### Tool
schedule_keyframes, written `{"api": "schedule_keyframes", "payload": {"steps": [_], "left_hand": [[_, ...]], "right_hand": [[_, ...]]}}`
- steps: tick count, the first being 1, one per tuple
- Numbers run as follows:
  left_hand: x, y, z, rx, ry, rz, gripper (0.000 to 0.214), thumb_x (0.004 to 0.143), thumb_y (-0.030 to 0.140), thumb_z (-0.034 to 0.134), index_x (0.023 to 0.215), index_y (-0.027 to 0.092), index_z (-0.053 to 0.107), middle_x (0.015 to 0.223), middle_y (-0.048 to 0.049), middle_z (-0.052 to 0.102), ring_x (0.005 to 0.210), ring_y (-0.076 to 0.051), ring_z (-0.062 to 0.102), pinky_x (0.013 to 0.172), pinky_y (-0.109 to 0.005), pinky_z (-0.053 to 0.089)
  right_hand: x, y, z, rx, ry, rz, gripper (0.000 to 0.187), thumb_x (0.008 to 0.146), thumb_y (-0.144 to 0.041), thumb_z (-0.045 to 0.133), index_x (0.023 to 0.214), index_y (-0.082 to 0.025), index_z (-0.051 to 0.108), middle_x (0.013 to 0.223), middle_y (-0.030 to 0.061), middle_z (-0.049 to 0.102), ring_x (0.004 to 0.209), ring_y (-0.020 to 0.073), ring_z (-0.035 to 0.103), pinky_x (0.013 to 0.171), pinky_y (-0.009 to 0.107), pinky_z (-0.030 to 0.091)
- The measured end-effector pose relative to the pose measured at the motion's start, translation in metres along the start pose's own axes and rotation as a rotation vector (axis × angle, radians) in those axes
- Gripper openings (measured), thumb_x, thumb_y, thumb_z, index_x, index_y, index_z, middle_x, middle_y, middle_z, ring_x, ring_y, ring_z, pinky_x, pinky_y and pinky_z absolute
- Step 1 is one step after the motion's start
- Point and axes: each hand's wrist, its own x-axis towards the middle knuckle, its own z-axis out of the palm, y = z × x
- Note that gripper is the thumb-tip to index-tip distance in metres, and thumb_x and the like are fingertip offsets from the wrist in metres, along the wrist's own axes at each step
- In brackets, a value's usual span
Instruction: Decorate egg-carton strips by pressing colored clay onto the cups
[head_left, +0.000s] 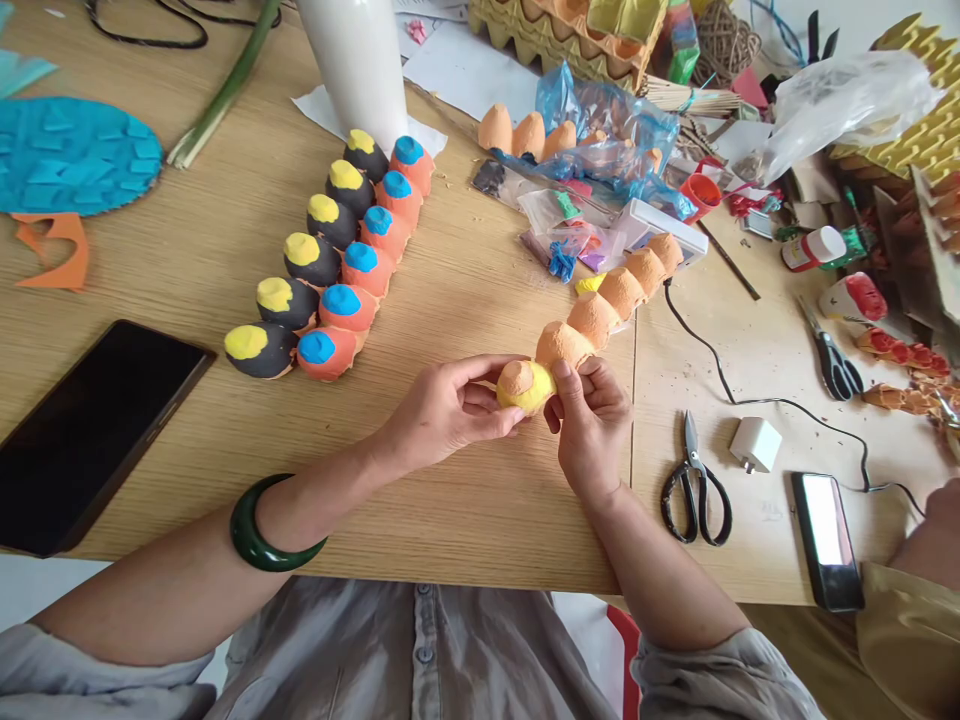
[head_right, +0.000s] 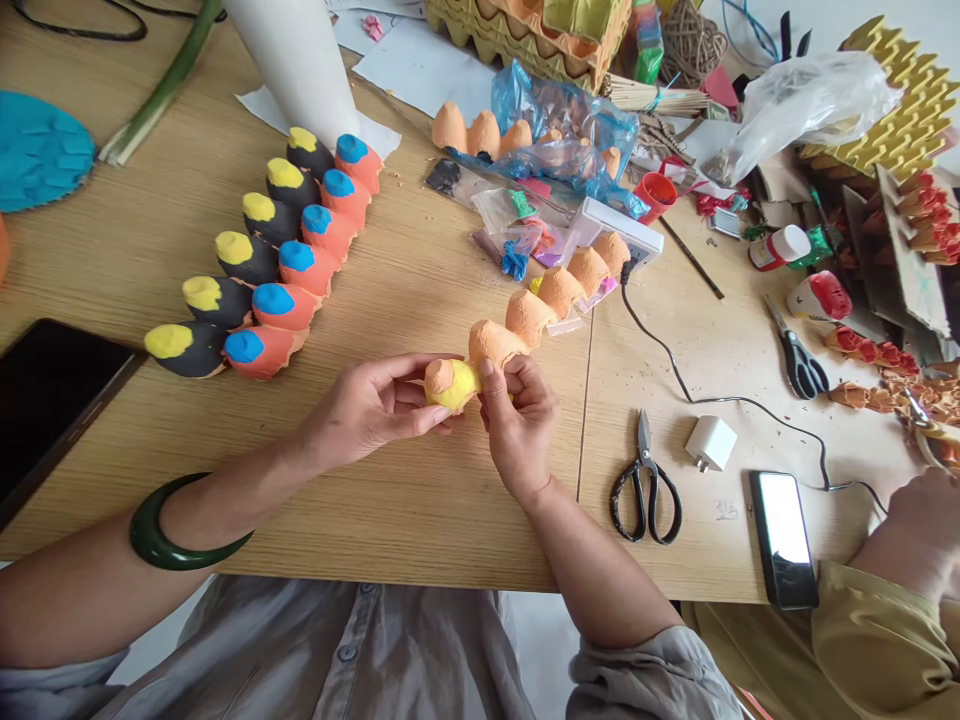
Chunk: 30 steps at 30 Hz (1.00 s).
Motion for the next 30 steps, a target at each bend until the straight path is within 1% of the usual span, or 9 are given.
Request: {"api": "schedule_keyframes", "payload": {"steps": [6, 11, 13, 15, 18, 21, 24, 28, 30], "left_hand": [[0.001, 0.002, 0.0, -0.073, -0.019, 0.005, 0.061, 0.078, 0.037, 0.09, 0.131, 0.016, 0.069, 0.128, -0.0132, 0.078, 0.106, -0.032, 0.08, 0.089, -0.041, 0.069], [-0.001, 0.004, 0.003, 0.059, 0.002, 0.103, 0.059, 0.083, 0.042, 0.084, 0.131, 0.013, 0.069, 0.123, -0.0138, 0.08, 0.1, -0.03, 0.082, 0.087, -0.038, 0.07], [-0.004, 0.005, 0.004, 0.248, 0.047, 0.204, 0.054, 0.086, 0.04, 0.081, 0.13, 0.012, 0.07, 0.113, -0.0121, 0.083, 0.095, -0.027, 0.083, 0.086, -0.033, 0.07], [-0.006, 0.004, 0.005, 0.512, 0.122, 0.367, 0.047, 0.088, 0.034, 0.077, 0.129, 0.012, 0.072, 0.107, -0.0104, 0.085, 0.088, -0.024, 0.083, 0.084, -0.029, 0.069], [-0.009, 0.001, 0.003, 0.838, 0.226, 0.64, 0.048, 0.086, 0.027, 0.074, 0.132, 0.012, 0.072, 0.117, -0.0122, 0.083, 0.079, -0.02, 0.083, 0.08, -0.024, 0.067], [-0.01, -0.002, 0.001, 0.995, 0.287, 0.772, 0.056, 0.086, 0.026, 0.073, 0.139, 0.01, 0.068, 0.126, -0.0157, 0.08, 0.079, -0.021, 0.083, 0.081, -0.026, 0.067], [-0.01, 0.0, 0.0, 0.916, 0.245, 0.674, 0.058, 0.089, 0.03, 0.072, 0.143, 0.011, 0.066, 0.123, -0.0143, 0.081, 0.083, -0.022, 0.083, 0.082, -0.027, 0.067], [-0.009, 0.007, 0.001, 0.522, 0.098, 0.381, 0.058, 0.097, 0.04, 0.068, 0.147, 0.012, 0.063, 0.117, -0.012, 0.083, 0.096, -0.023, 0.082, 0.088, -0.028, 0.067], [-0.008, 0.009, 0.002, 0.354, 0.044, 0.296, 0.061, 0.096, 0.042, 0.071, 0.148, 0.012, 0.062, 0.12, -0.0126, 0.082, 0.102, -0.024, 0.081, 0.092, -0.031, 0.066]], "right_hand": [[0.002, 0.0, -0.001, 0.02, 0.008, 0.046, 0.043, 0.087, -0.053, 0.082, 0.075, -0.022, 0.054, 0.053, -0.0099, 0.049, 0.041, 0.0052, 0.038, 0.038, 0.019, 0.029], [0.001, 0.0, 0.0, 0.032, 0.007, 0.064, 0.044, 0.087, -0.053, 0.082, 0.074, -0.023, 0.053, 0.052, -0.0103, 0.046, 0.041, 0.0049, 0.038, 0.038, 0.018, 0.029], [0.0, 0.0, 0.001, 0.043, 0.003, 0.066, 0.043, 0.087, -0.053, 0.082, 0.075, -0.023, 0.054, 0.053, -0.0101, 0.048, 0.041, 0.0049, 0.038, 0.037, 0.018, 0.03], [-0.001, 0.0, 0.002, 0.047, -0.007, 0.077, 0.042, 0.086, -0.054, 0.082, 0.076, -0.023, 0.055, 0.052, -0.0104, 0.047, 0.04, 0.0051, 0.037, 0.037, 0.018, 0.031], [-0.004, 0.0, 0.005, 0.051, -0.021, 0.091, 0.044, 0.086, -0.055, 0.081, 0.075, -0.023, 0.053, 0.049, -0.0115, 0.043, 0.039, 0.0052, 0.034, 0.036, 0.018, 0.03], [-0.004, -0.001, 0.005, 0.056, -0.012, 0.096, 0.044, 0.085, -0.054, 0.082, 0.074, -0.023, 0.052, 0.048, -0.0117, 0.043, 0.039, 0.0049, 0.033, 0.036, 0.018, 0.03], [-0.002, -0.001, 0.004, 0.055, 0.002, 0.103, 0.043, 0.085, -0.053, 0.083, 0.075, -0.022, 0.054, 0.049, -0.0113, 0.044, 0.04, 0.005, 0.035, 0.036, 0.017, 0.03], [0.002, -0.002, 0.001, 0.085, 0.019, 0.102, 0.042, 0.086, -0.05, 0.083, 0.074, -0.022, 0.054, 0.05, -0.0113, 0.043, 0.04, 0.0045, 0.034, 0.036, 0.016, 0.029], [0.003, -0.003, 0.0, 0.1, 0.02, 0.095, 0.042, 0.086, -0.05, 0.083, 0.075, -0.022, 0.054, 0.05, -0.0115, 0.043, 0.04, 0.0044, 0.033, 0.036, 0.016, 0.028]]}}
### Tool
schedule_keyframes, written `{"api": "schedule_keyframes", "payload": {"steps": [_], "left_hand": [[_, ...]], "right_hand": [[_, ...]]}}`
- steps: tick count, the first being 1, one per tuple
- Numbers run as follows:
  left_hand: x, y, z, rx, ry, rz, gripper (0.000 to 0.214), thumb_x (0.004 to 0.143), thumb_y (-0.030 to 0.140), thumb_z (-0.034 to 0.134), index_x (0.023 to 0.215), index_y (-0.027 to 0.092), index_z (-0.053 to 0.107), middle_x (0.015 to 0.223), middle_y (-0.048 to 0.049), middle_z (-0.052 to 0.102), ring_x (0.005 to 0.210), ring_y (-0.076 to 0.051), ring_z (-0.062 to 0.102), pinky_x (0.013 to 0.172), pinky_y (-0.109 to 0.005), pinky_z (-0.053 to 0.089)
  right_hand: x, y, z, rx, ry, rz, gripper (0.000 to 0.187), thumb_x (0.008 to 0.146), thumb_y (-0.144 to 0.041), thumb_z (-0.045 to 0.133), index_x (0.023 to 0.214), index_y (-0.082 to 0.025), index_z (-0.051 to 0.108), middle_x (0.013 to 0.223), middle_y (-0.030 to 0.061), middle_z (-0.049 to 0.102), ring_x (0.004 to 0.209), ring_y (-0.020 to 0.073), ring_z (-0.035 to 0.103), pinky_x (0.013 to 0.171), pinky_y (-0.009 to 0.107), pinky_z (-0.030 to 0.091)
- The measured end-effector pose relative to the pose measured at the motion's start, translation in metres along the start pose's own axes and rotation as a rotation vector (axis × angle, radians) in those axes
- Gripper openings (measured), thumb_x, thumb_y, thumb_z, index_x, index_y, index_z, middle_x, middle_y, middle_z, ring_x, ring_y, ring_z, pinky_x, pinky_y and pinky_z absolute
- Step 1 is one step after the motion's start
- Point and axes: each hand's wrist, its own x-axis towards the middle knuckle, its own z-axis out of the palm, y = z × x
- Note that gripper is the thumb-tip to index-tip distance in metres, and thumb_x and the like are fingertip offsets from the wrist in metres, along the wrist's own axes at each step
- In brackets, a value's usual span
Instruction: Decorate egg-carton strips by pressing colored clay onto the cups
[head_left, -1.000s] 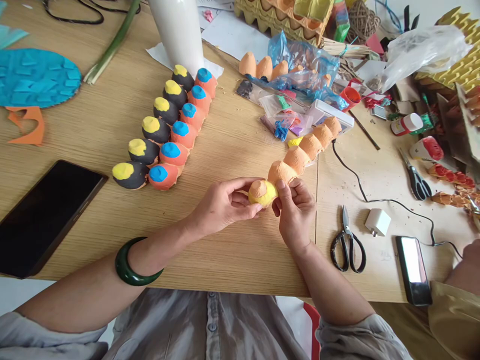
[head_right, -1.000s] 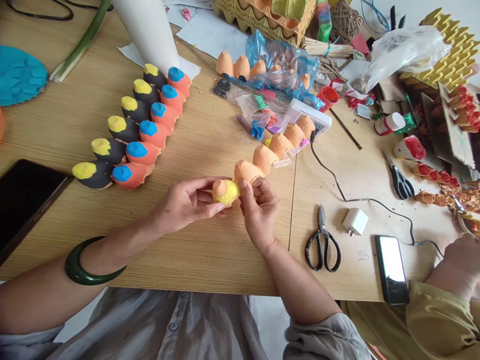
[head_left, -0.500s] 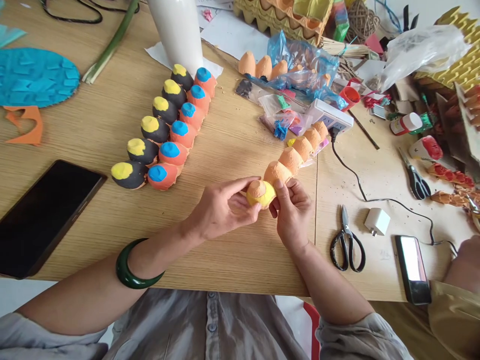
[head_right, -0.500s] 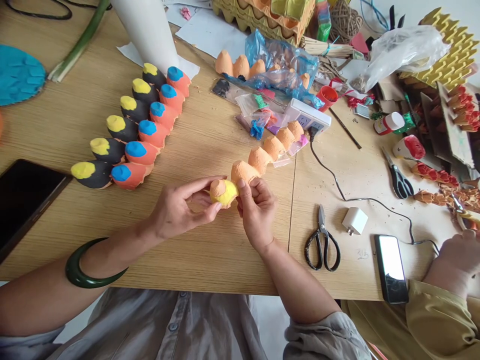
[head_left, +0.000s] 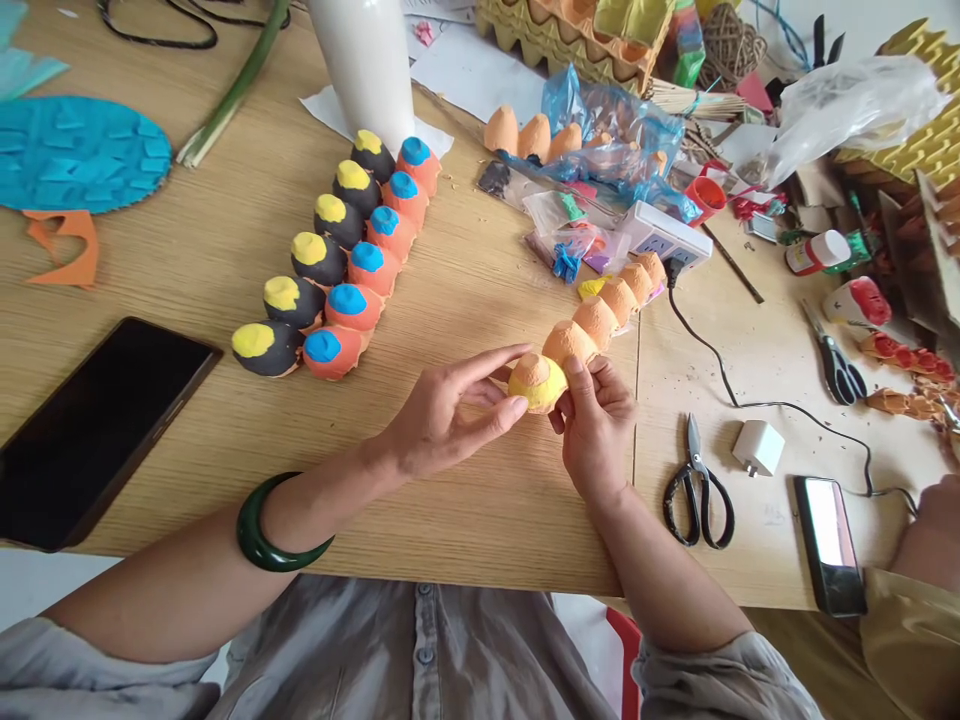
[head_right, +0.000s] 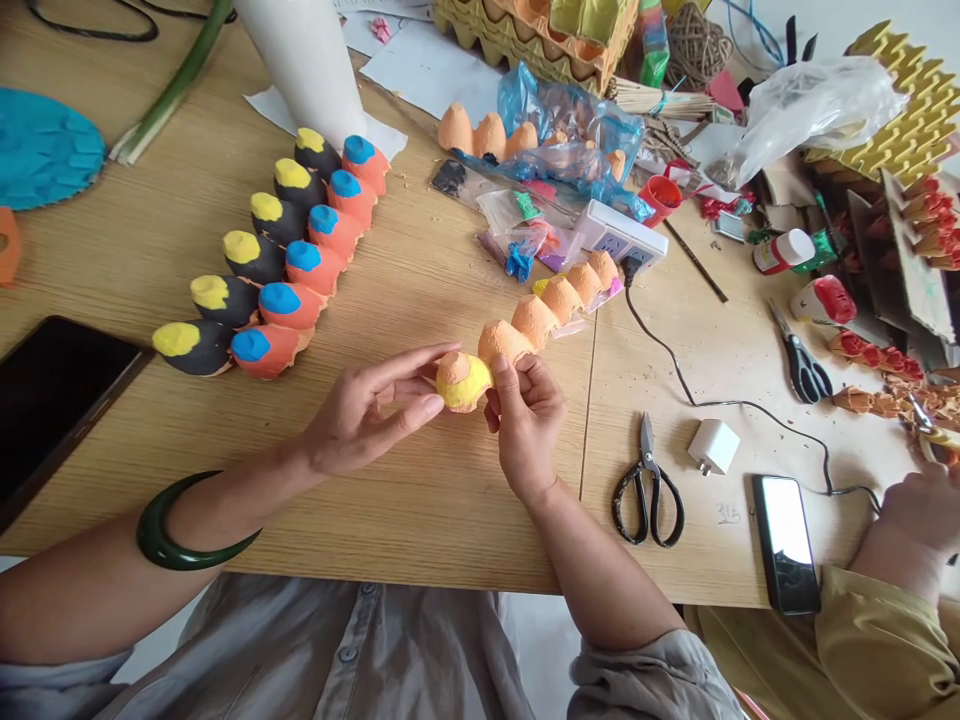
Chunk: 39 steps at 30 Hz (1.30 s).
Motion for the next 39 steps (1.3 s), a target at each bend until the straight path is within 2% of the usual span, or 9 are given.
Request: {"api": "schedule_keyframes", "payload": {"steps": [7, 11, 20, 23, 25, 29, 32, 35, 39], "left_hand": [[0.005, -0.002, 0.003, -0.371, -0.028, -0.157, 0.058, 0.089, 0.042, 0.08, 0.138, 0.013, 0.069, 0.116, -0.0122, 0.08, 0.102, -0.026, 0.079, 0.083, -0.036, 0.07], [0.005, -0.005, 0.004, -0.351, 0.002, -0.202, 0.064, 0.079, 0.038, 0.09, 0.135, 0.016, 0.07, 0.122, -0.0115, 0.078, 0.101, -0.027, 0.08, 0.084, -0.037, 0.07], [0.004, -0.007, 0.006, -0.186, 0.066, -0.176, 0.058, 0.072, 0.034, 0.094, 0.122, 0.016, 0.072, 0.117, -0.009, 0.079, 0.1, -0.024, 0.079, 0.087, -0.031, 0.066], [0.006, -0.004, 0.006, -0.274, 0.027, -0.212, 0.066, 0.066, 0.03, 0.097, 0.126, 0.016, 0.071, 0.117, -0.0092, 0.078, 0.101, -0.024, 0.078, 0.088, -0.033, 0.066], [0.008, -0.001, 0.003, -0.43, -0.033, -0.257, 0.071, 0.07, 0.029, 0.094, 0.135, 0.018, 0.068, 0.116, -0.0091, 0.078, 0.094, -0.022, 0.079, 0.085, -0.034, 0.066], [0.011, 0.001, -0.004, -0.762, -0.12, -0.372, 0.055, 0.083, 0.033, 0.081, 0.135, 0.018, 0.072, 0.113, -0.0108, 0.08, 0.085, -0.021, 0.079, 0.081, -0.035, 0.067], [0.013, 0.003, -0.007, -0.84, -0.133, -0.471, 0.041, 0.084, 0.027, 0.08, 0.124, 0.019, 0.079, 0.104, -0.0082, 0.081, 0.079, -0.016, 0.076, 0.07, -0.024, 0.065], [0.013, 0.006, -0.007, -0.887, -0.131, -0.554, 0.024, 0.085, 0.022, 0.08, 0.108, 0.018, 0.082, 0.091, -0.0037, 0.077, 0.064, -0.007, 0.067, 0.054, -0.013, 0.057], [0.01, 0.005, -0.003, -0.901, -0.166, -0.537, 0.022, 0.08, 0.027, 0.089, 0.098, 0.018, 0.081, 0.07, 0.0014, 0.071, 0.057, -0.007, 0.066, 0.058, -0.015, 0.06]], "right_hand": [[0.0, -0.002, 0.0, -0.007, 0.002, 0.003, 0.045, 0.086, -0.053, 0.083, 0.074, -0.023, 0.051, 0.051, -0.0114, 0.042, 0.04, 0.0048, 0.036, 0.037, 0.017, 0.03], [-0.001, -0.001, 0.0, -0.025, -0.018, -0.006, 0.044, 0.087, -0.053, 0.082, 0.075, -0.023, 0.052, 0.051, -0.0112, 0.044, 0.04, 0.0051, 0.037, 0.037, 0.018, 0.03], [-0.008, 0.006, 0.003, -0.059, -0.028, -0.065, 0.041, 0.088, -0.053, 0.081, 0.078, -0.023, 0.056, 0.053, -0.0098, 0.05, 0.041, 0.0057, 0.041, 0.037, 0.018, 0.032], [-0.003, 0.004, 0.001, -0.033, -0.031, -0.021, 0.041, 0.087, -0.053, 0.082, 0.078, -0.023, 0.055, 0.054, -0.0103, 0.047, 0.042, 0.0055, 0.037, 0.038, 0.018, 0.03], [0.001, 0.001, -0.001, -0.014, -0.013, 0.0, 0.043, 0.084, -0.055, 0.083, 0.077, -0.023, 0.054, 0.055, -0.0103, 0.045, 0.043, 0.0054, 0.035, 0.039, 0.019, 0.03], [0.005, -0.005, -0.005, 0.006, 0.006, 0.009, 0.041, 0.08, -0.057, 0.085, 0.078, -0.025, 0.061, 0.06, -0.0082, 0.046, 0.046, 0.0067, 0.034, 0.04, 0.022, 0.029], [0.006, -0.005, -0.006, 0.045, -0.008, -0.022, 0.035, 0.079, -0.056, 0.086, 0.082, -0.027, 0.067, 0.063, -0.007, 0.048, 0.047, 0.0073, 0.033, 0.041, 0.022, 0.027], [0.007, -0.004, -0.007, 0.074, -0.016, -0.024, 0.036, 0.077, -0.056, 0.088, 0.082, -0.028, 0.067, 0.056, -0.0094, 0.037, 0.045, 0.0075, 0.026, 0.04, 0.022, 0.025], [0.011, -0.007, -0.008, 0.076, -0.1, 0.032, 0.043, 0.076, -0.061, 0.086, 0.076, -0.027, 0.058, 0.052, -0.0121, 0.022, 0.044, 0.0077, 0.016, 0.037, 0.02, 0.021]]}}
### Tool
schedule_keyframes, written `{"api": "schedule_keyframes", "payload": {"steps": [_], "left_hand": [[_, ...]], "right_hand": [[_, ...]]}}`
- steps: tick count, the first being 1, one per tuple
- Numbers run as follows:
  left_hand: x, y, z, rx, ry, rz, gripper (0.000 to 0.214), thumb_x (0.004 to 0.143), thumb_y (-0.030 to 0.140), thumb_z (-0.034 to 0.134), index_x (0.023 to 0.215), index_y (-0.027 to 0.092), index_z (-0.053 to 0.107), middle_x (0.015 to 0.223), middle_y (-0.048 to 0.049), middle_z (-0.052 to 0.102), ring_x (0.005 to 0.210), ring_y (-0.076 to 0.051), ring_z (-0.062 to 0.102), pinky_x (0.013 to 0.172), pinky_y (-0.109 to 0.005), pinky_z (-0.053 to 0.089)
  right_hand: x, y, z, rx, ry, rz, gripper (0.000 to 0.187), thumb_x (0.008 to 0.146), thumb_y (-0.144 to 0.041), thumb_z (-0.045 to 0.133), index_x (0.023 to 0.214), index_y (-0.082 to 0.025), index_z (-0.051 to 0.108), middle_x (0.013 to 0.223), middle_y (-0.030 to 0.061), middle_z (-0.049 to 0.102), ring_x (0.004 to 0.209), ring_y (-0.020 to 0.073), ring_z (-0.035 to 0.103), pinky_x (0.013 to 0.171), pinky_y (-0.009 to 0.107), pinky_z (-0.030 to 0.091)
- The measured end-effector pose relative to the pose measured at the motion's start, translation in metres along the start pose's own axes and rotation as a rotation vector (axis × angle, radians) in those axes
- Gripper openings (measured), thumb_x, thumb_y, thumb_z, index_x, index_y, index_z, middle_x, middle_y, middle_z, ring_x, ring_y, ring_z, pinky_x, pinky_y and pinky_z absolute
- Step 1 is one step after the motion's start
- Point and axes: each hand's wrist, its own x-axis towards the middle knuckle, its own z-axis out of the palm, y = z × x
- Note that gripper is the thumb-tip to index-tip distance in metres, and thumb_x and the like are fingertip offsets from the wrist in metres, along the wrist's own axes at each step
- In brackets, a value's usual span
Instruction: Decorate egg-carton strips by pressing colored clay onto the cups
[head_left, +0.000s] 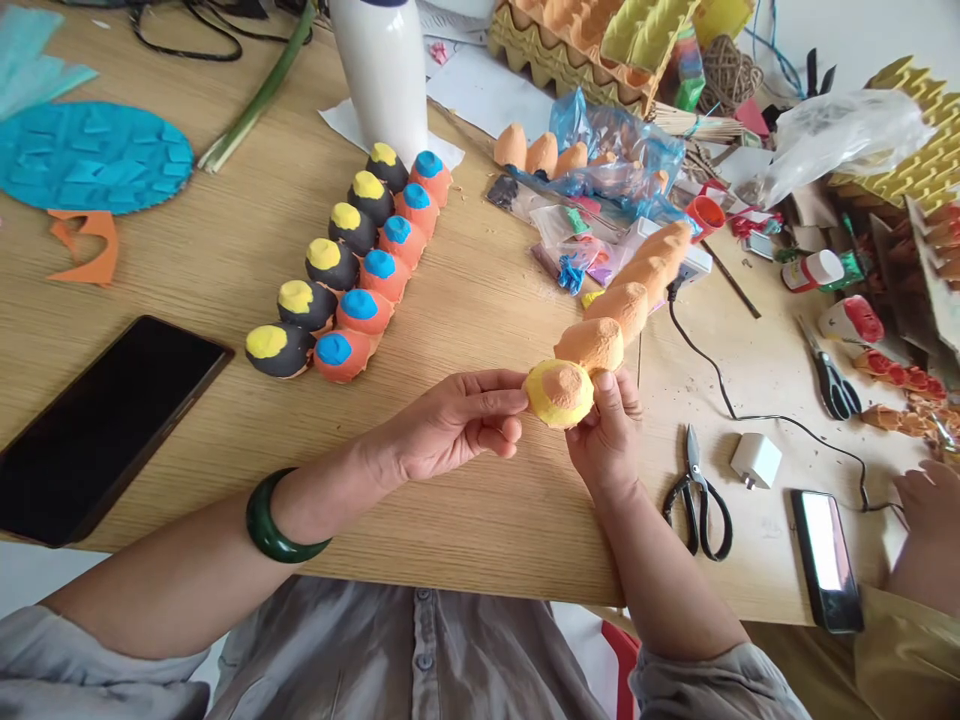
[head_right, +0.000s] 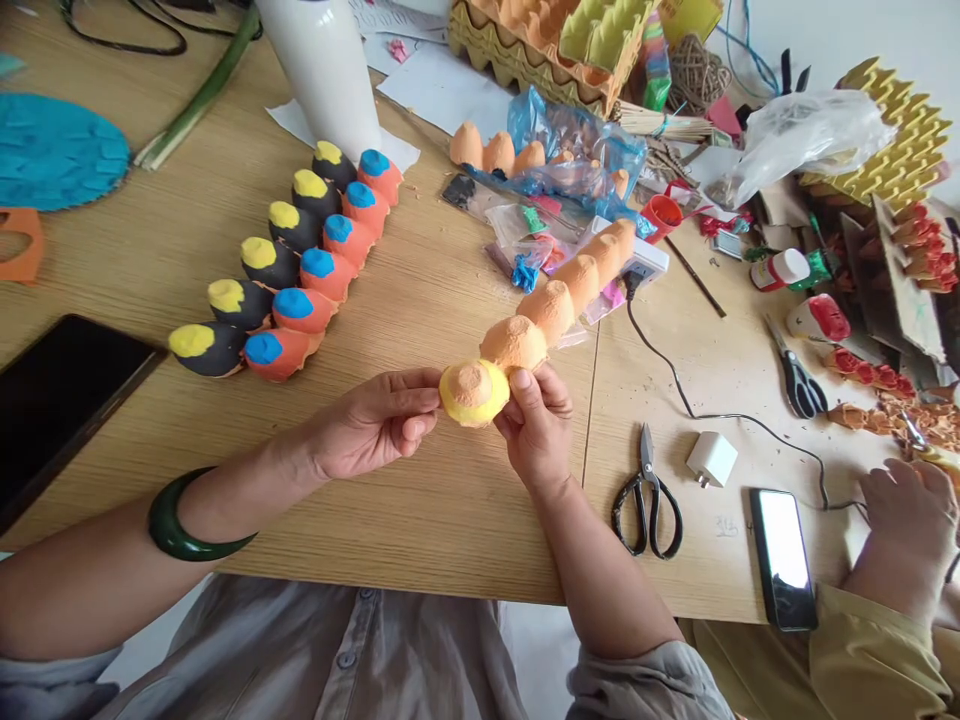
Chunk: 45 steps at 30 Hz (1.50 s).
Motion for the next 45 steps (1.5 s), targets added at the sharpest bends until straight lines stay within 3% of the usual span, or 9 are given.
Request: {"api": "schedule_keyframes", "payload": {"steps": [4, 7, 11, 15, 19, 28, 36, 41, 45], "left_hand": [[-0.001, -0.004, 0.0, 0.13, 0.023, 0.206, 0.021, 0.083, 0.031, 0.089, 0.096, 0.017, 0.079, 0.069, 0.0017, 0.075, 0.06, -0.01, 0.072, 0.062, -0.019, 0.063], [-0.002, -0.004, 0.004, 0.261, 0.052, 0.294, 0.017, 0.088, 0.029, 0.084, 0.096, 0.016, 0.076, 0.076, -0.0003, 0.078, 0.065, -0.013, 0.076, 0.066, -0.023, 0.066], [-0.004, -0.002, 0.009, 0.352, 0.053, 0.288, 0.019, 0.087, 0.029, 0.085, 0.091, 0.013, 0.074, 0.073, -0.0023, 0.079, 0.067, -0.016, 0.078, 0.07, -0.027, 0.068], [-0.004, -0.002, 0.008, 0.34, 0.03, 0.246, 0.02, 0.086, 0.029, 0.086, 0.089, 0.014, 0.074, 0.075, -0.0027, 0.079, 0.071, -0.016, 0.079, 0.074, -0.028, 0.068], [-0.003, -0.003, 0.002, 0.332, -0.032, 0.204, 0.022, 0.088, 0.035, 0.083, 0.096, 0.015, 0.078, 0.084, -0.0056, 0.082, 0.08, -0.02, 0.081, 0.08, -0.033, 0.069], [-0.005, -0.002, 0.006, 0.509, 0.035, 0.264, 0.024, 0.092, 0.037, 0.079, 0.094, 0.014, 0.079, 0.079, -0.0052, 0.082, 0.075, -0.02, 0.081, 0.078, -0.03, 0.068], [-0.01, -0.001, 0.008, 0.71, 0.051, 0.355, 0.026, 0.1, 0.039, 0.069, 0.096, 0.015, 0.076, 0.085, -0.007, 0.084, 0.081, -0.023, 0.083, 0.081, -0.029, 0.066], [-0.01, -0.002, 0.007, 0.629, 0.005, 0.342, 0.026, 0.101, 0.038, 0.068, 0.106, 0.013, 0.076, 0.089, -0.0089, 0.085, 0.087, -0.024, 0.084, 0.086, -0.033, 0.067], [-0.007, -0.003, 0.006, 0.529, -0.03, 0.315, 0.025, 0.092, 0.033, 0.079, 0.108, 0.014, 0.077, 0.097, -0.0078, 0.085, 0.088, -0.022, 0.083, 0.083, -0.031, 0.068]], "right_hand": [[0.006, -0.002, 0.0, 0.057, -0.113, 0.152, 0.052, 0.075, -0.064, 0.083, 0.069, -0.025, 0.05, 0.05, -0.0126, 0.021, 0.043, 0.0071, 0.013, 0.033, 0.019, 0.018], [0.009, 0.001, -0.001, 0.046, -0.15, 0.205, 0.055, 0.076, -0.075, 0.077, 0.073, -0.025, 0.057, 0.049, -0.0123, 0.024, 0.043, 0.0074, 0.013, 0.033, 0.019, 0.017], [0.007, 0.007, -0.002, -0.013, -0.107, 0.182, 0.057, 0.078, -0.079, 0.074, 0.083, -0.023, 0.066, 0.051, -0.0108, 0.033, 0.043, 0.007, 0.019, 0.034, 0.019, 0.021], [0.004, 0.009, -0.001, -0.082, -0.084, 0.137, 0.049, 0.08, -0.069, 0.078, 0.091, -0.021, 0.072, 0.06, -0.0056, 0.054, 0.043, 0.0069, 0.033, 0.036, 0.02, 0.026], [0.003, 0.006, 0.0, -0.119, -0.068, 0.119, 0.047, 0.08, -0.067, 0.079, 0.096, -0.023, 0.074, 0.068, -0.0025, 0.064, 0.046, 0.0084, 0.043, 0.037, 0.02, 0.029], [0.002, 0.009, -0.005, -0.118, -0.094, 0.078, 0.043, 0.083, -0.062, 0.08, 0.106, -0.025, 0.078, 0.065, -0.0039, 0.064, 0.046, 0.0089, 0.04, 0.04, 0.022, 0.032], [0.002, 0.008, -0.002, -0.13, -0.052, 0.078, 0.045, 0.078, -0.065, 0.081, 0.098, -0.024, 0.076, 0.07, -0.0023, 0.068, 0.048, 0.0093, 0.045, 0.039, 0.021, 0.034], [0.003, 0.008, -0.001, -0.101, -0.044, 0.085, 0.045, 0.079, -0.065, 0.08, 0.095, -0.023, 0.075, 0.07, -0.0022, 0.067, 0.046, 0.0081, 0.044, 0.036, 0.02, 0.031], [0.004, 0.009, -0.002, -0.079, -0.052, 0.085, 0.044, 0.08, -0.063, 0.08, 0.096, -0.022, 0.076, 0.071, -0.0019, 0.067, 0.047, 0.0081, 0.045, 0.037, 0.02, 0.031]]}}
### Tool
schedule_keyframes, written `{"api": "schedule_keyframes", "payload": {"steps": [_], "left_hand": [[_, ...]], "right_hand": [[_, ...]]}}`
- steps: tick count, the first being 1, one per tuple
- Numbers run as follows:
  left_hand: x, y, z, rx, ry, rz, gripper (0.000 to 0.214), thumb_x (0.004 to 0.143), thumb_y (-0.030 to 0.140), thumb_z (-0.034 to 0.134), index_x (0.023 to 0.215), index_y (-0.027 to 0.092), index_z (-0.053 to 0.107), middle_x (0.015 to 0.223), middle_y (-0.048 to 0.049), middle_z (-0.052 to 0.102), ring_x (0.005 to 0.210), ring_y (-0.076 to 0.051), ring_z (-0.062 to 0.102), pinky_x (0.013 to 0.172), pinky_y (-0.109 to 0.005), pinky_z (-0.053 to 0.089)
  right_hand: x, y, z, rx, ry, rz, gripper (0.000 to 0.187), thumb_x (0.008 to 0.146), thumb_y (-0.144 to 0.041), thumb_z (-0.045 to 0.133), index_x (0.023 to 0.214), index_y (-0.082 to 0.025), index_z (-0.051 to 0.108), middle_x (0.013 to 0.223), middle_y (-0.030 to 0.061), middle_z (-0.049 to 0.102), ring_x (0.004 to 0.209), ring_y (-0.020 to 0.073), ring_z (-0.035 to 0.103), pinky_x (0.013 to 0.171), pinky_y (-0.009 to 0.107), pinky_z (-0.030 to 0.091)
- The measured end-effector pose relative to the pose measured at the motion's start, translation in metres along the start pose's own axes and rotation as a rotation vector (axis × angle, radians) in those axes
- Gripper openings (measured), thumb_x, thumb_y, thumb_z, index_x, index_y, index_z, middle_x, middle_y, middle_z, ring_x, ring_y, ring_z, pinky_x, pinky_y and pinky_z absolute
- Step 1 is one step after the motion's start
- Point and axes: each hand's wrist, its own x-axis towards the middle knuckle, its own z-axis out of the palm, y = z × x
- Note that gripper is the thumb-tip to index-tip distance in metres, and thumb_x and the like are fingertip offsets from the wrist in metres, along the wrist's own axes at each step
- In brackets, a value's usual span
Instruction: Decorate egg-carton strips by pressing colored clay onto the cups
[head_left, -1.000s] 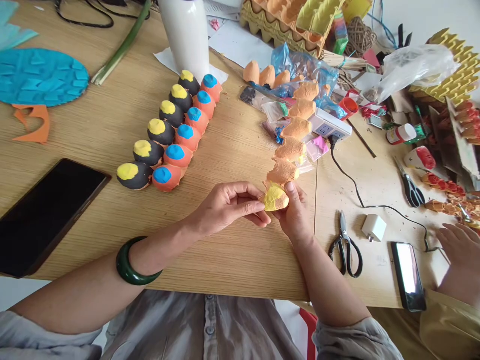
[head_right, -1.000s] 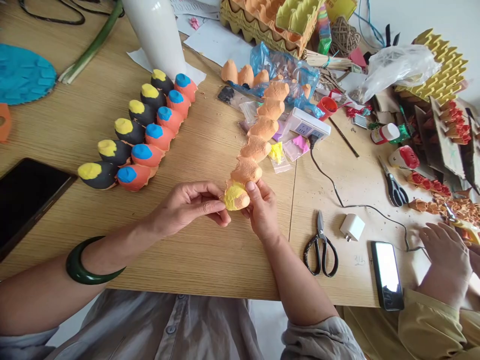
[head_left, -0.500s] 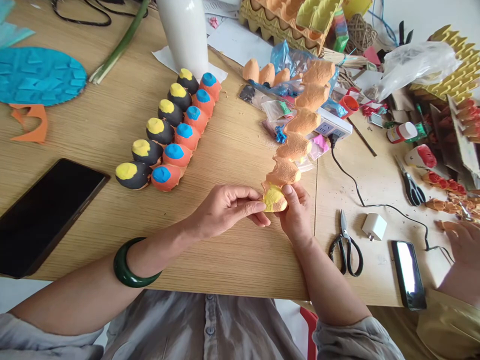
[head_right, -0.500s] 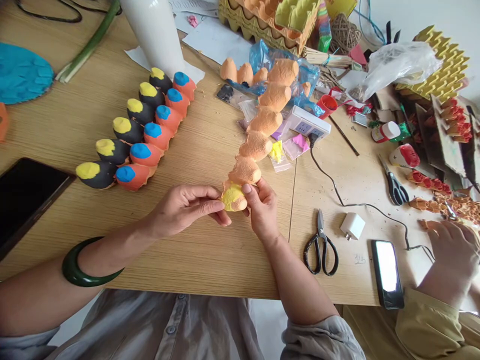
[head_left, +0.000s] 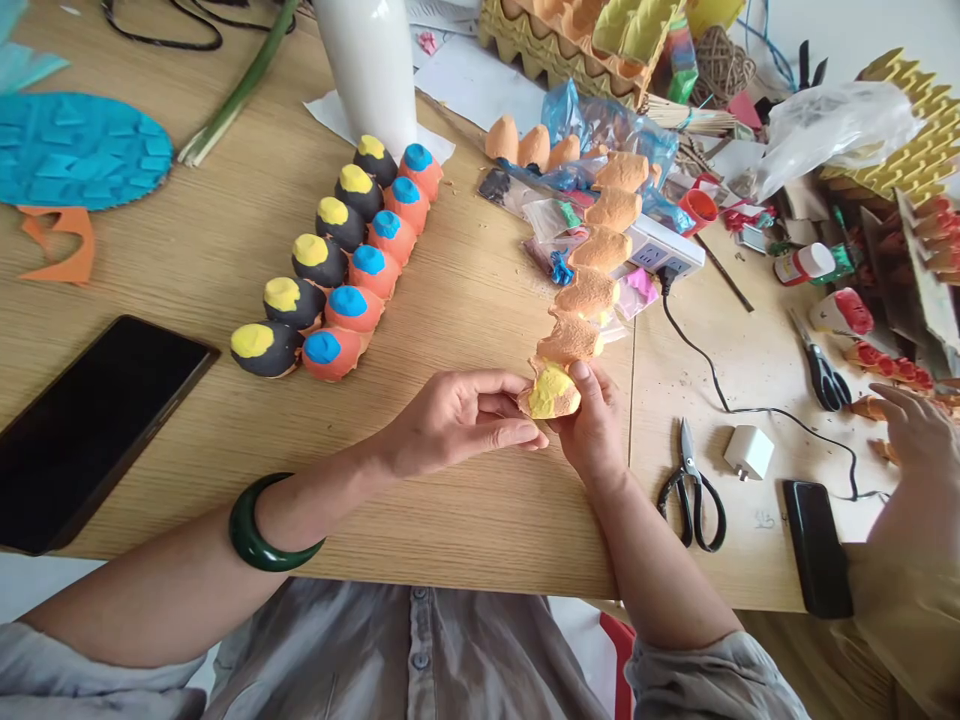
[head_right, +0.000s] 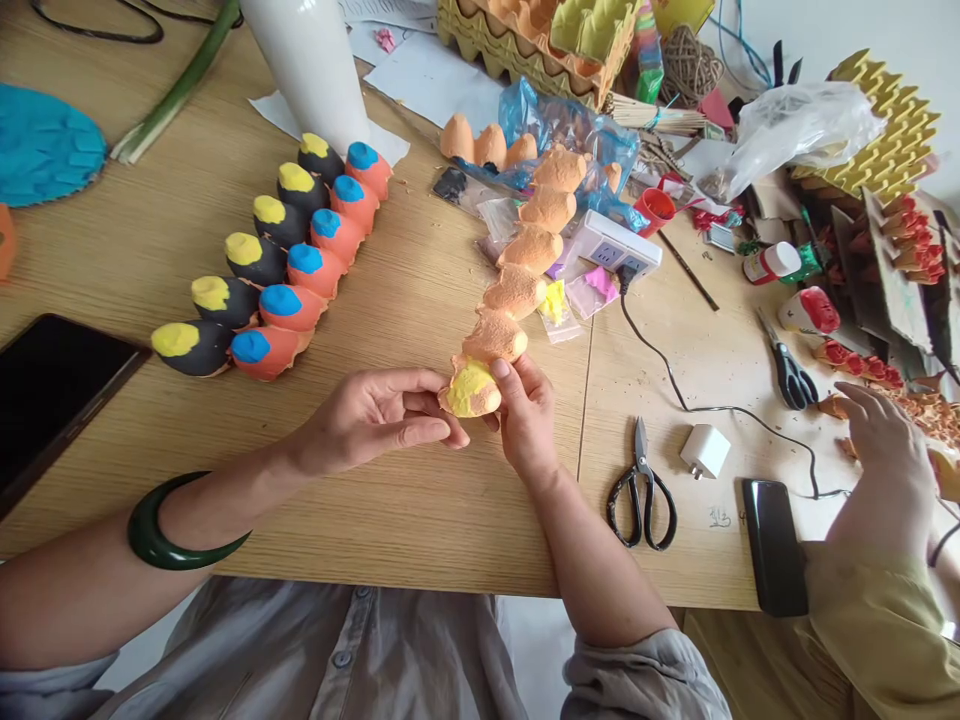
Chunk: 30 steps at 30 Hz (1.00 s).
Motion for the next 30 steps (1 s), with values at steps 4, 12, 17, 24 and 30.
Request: {"api": "schedule_keyframes", "payload": {"steps": [4, 12, 17, 24, 30], "left_hand": [[0.0, 0.001, 0.0, 0.072, 0.065, -0.011, 0.02, 0.094, 0.034, 0.077, 0.095, 0.015, 0.077, 0.08, -0.0042, 0.082, 0.077, -0.02, 0.082, 0.077, -0.029, 0.068], [0.002, 0.002, -0.008, 0.018, -0.043, -0.045, 0.02, 0.092, 0.03, 0.077, 0.104, 0.013, 0.079, 0.087, -0.0072, 0.082, 0.084, -0.021, 0.081, 0.083, -0.032, 0.067], [0.005, 0.0, -0.013, -0.074, -0.058, -0.115, 0.026, 0.091, 0.037, 0.078, 0.099, 0.013, 0.081, 0.091, -0.0068, 0.081, 0.078, -0.019, 0.078, 0.08, -0.033, 0.067], [0.007, -0.007, -0.011, -0.114, 0.084, -0.094, 0.028, 0.089, 0.043, 0.083, 0.099, 0.018, 0.085, 0.094, -0.0052, 0.082, 0.076, -0.016, 0.077, 0.08, -0.03, 0.066], [0.013, -0.009, -0.012, -0.239, 0.204, -0.142, 0.032, 0.077, 0.045, 0.092, 0.092, 0.018, 0.086, 0.091, -0.0027, 0.082, 0.069, -0.015, 0.077, 0.072, -0.026, 0.066]], "right_hand": [[-0.001, 0.001, -0.001, -0.032, -0.023, 0.026, 0.045, 0.081, -0.063, 0.08, 0.098, -0.021, 0.076, 0.066, -0.004, 0.063, 0.045, 0.0072, 0.038, 0.037, 0.02, 0.031], [-0.001, 0.002, -0.002, -0.006, -0.043, 0.004, 0.042, 0.081, -0.061, 0.081, 0.099, -0.023, 0.077, 0.072, -0.0018, 0.068, 0.048, 0.0084, 0.045, 0.037, 0.02, 0.032], [-0.003, 0.003, -0.003, -0.06, -0.108, -0.017, 0.045, 0.084, -0.061, 0.08, 0.106, -0.022, 0.076, 0.065, -0.0034, 0.062, 0.047, 0.0078, 0.039, 0.038, 0.021, 0.03], [0.001, 0.002, 0.0, -0.041, 0.024, -0.031, 0.035, 0.091, -0.055, 0.073, 0.105, -0.023, 0.069, 0.061, -0.0082, 0.042, 0.048, 0.0085, 0.03, 0.042, 0.022, 0.029], [0.003, -0.008, 0.002, 0.06, 0.101, -0.004, 0.021, 0.072, -0.018, 0.065, 0.092, -0.022, 0.069, 0.079, -0.0033, 0.049, 0.062, 0.0094, 0.038, 0.051, 0.021, 0.036]]}}
